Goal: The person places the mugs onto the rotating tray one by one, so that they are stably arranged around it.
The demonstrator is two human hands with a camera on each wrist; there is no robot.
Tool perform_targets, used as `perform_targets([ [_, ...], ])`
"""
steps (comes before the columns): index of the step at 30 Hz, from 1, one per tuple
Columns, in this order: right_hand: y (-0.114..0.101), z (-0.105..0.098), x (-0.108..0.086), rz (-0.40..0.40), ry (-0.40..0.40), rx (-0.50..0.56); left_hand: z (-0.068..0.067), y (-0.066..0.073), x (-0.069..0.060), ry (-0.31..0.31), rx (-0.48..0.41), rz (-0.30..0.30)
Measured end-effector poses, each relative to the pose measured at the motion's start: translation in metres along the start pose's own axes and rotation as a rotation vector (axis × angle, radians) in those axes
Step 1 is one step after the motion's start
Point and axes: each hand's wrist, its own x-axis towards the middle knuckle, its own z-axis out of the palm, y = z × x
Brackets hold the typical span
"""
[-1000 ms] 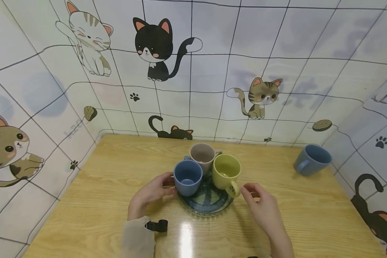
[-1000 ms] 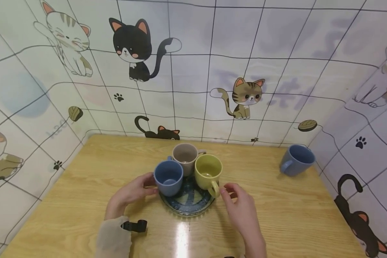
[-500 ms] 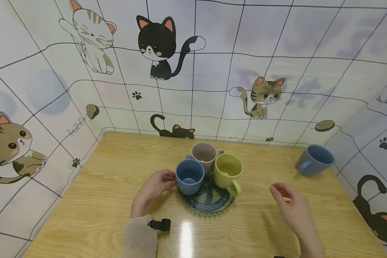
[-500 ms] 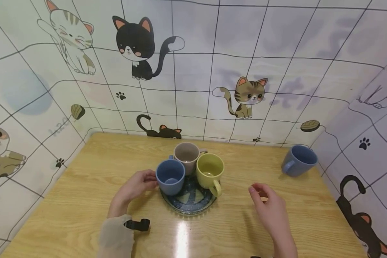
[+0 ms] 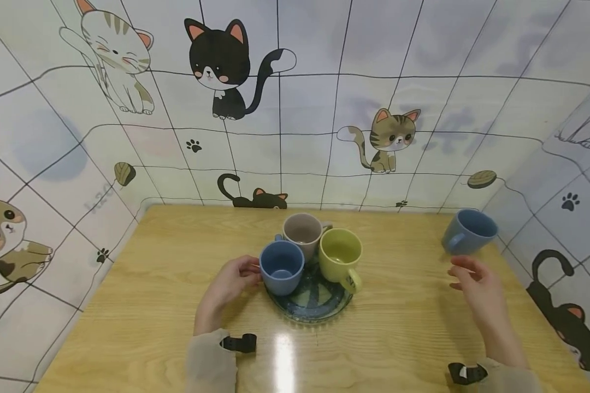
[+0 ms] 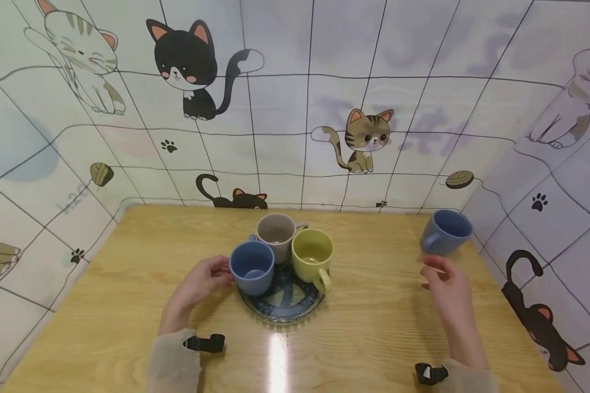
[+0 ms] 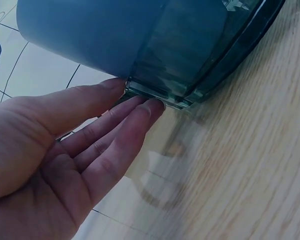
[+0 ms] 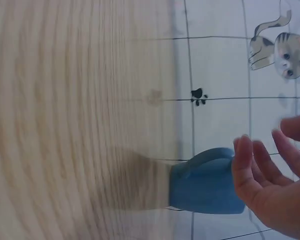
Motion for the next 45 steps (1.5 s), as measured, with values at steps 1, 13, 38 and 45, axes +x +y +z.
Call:
perform_targets([
  [1,0.003,-0.002,0.006,0.028,0.009,0.065,-0.001,-0.001,0.0,0.0,-0.008,0.001],
  [13,0.025,-0.004,0.069,0.277,0.083,0.152,-0.003,0.001,0.003,0.087,0.006,-0.043],
  [38,0.036,0.002,0.076,0.346,0.018,0.006,-0.003,-0.005,0.004,-0.048,-0.024,-0.047],
  [45,0.038,-0.002,0.069,0.358,0.035,-0.046,-0.006,-0.003,0.001,-0.111,0.024,-0.026],
])
